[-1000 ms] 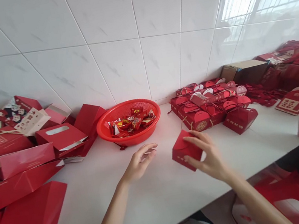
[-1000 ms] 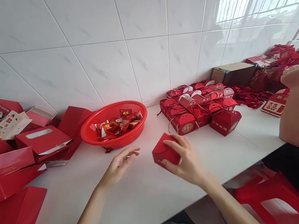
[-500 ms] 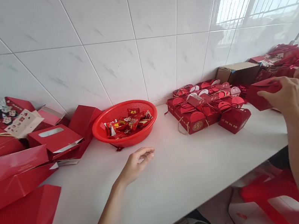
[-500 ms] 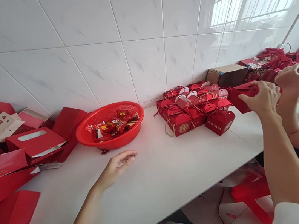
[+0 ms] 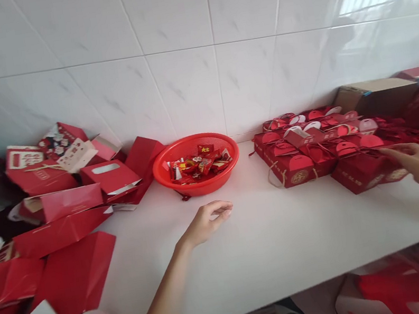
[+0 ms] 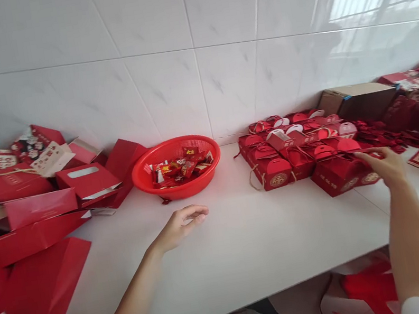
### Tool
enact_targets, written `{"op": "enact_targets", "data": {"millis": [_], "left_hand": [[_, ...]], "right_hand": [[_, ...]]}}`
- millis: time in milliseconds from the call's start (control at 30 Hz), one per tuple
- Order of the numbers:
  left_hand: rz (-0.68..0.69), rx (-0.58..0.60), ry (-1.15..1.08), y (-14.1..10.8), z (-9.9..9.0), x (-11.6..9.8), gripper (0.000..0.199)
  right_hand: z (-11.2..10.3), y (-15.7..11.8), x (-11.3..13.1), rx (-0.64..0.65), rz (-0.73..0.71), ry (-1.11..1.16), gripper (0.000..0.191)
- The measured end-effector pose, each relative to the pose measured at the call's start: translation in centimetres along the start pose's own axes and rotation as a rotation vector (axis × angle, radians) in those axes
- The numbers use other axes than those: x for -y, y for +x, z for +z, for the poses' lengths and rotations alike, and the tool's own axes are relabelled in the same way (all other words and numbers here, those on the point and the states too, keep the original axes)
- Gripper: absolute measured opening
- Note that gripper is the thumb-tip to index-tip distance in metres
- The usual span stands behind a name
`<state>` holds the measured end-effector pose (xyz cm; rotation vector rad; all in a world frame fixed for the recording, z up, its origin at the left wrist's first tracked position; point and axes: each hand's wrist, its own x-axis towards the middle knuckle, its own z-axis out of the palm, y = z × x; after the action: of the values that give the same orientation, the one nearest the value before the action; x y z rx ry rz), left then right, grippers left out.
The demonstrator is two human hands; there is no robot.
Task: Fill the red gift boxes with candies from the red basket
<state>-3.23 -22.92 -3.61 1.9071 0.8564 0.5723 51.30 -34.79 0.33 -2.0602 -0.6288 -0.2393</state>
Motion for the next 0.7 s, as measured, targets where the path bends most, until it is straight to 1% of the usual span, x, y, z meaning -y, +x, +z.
{"op": "enact_targets", "data": {"millis": [33,67,100,167,200,233,300,367,400,500,533,567,600,633,667,700], "left_hand": [[0.004,0.004,-0.005,0.0,0.1,0.0,0.036],[0.01,0.005,-0.01,0.0,0.2,0.0,0.035],[0.022,0.008,-0.013,0.1,0.4,0.0,0.034],[0.048,0.017,-0.01,0.1,0.9,0.0,0.032],[0.06,0.035,-0.009,0.2,1.4,0.0,0.03],[0.076,0.061,-0.017,0.2,2.0,-0.1,0.028],[0.111,0.16,-0.05,0.1,3.6,-0.4,0.025],[0.135,0.31,-0.079,-0.1,5.7,-0.7,0.024],[0.145,0.392,-0.082,-0.3,6.9,-0.8,0.022],[0.226,0.633,-0.018,-0.7,10.1,-1.1,0.015],[0.267,0.685,0.022,-0.8,10.9,-1.2,0.014],[0.3,0.725,0.055,-0.8,11.6,-1.2,0.014],[0.317,0.75,0.074,-0.8,12.1,-1.2,0.014],[0.317,0.77,0.076,-0.8,12.5,-1.2,0.014],[0.302,0.79,0.065,-0.9,12.9,-1.1,0.013],[0.272,0.79,0.054,-0.9,13.1,-1.1,0.011]], "right_hand": [[0.0,0.1,0.6,0.026,0.162,-0.037,0.042],[0.1,0.1,1.4,-0.018,0.234,-0.065,0.045],[0.3,-0.1,2.5,-0.089,0.244,-0.063,0.048],[0.8,-1.1,5.3,-0.199,0.133,0.05,0.044],[1.1,-2.1,7.0,-0.222,0.062,0.157,0.041],[1.4,-3.4,9.0,-0.183,-0.035,0.289,0.038],[2.2,-6.9,13.3,-0.012,-0.266,0.467,0.041],[3.3,-11.5,17.8,0.222,-0.541,0.604,0.038],[4.0,-14.1,20.0,0.378,-0.671,0.661,0.035],[6.8,-23.0,25.5,0.972,-1.014,0.709,0.03],[7.9,-26.3,26.9,1.166,-1.093,0.733,0.031],[8.9,-29.6,28.2,1.331,-1.147,0.765,0.03],[9.9,-32.9,29.2,1.466,-1.181,0.779,0.029],[10.7,-36.0,30.2,1.584,-1.22,0.753,0.028],[11.3,-38.9,31.0,1.666,-1.252,0.691,0.028],[11.8,-41.5,31.7,1.717,-1.269,0.629,0.03]]}}
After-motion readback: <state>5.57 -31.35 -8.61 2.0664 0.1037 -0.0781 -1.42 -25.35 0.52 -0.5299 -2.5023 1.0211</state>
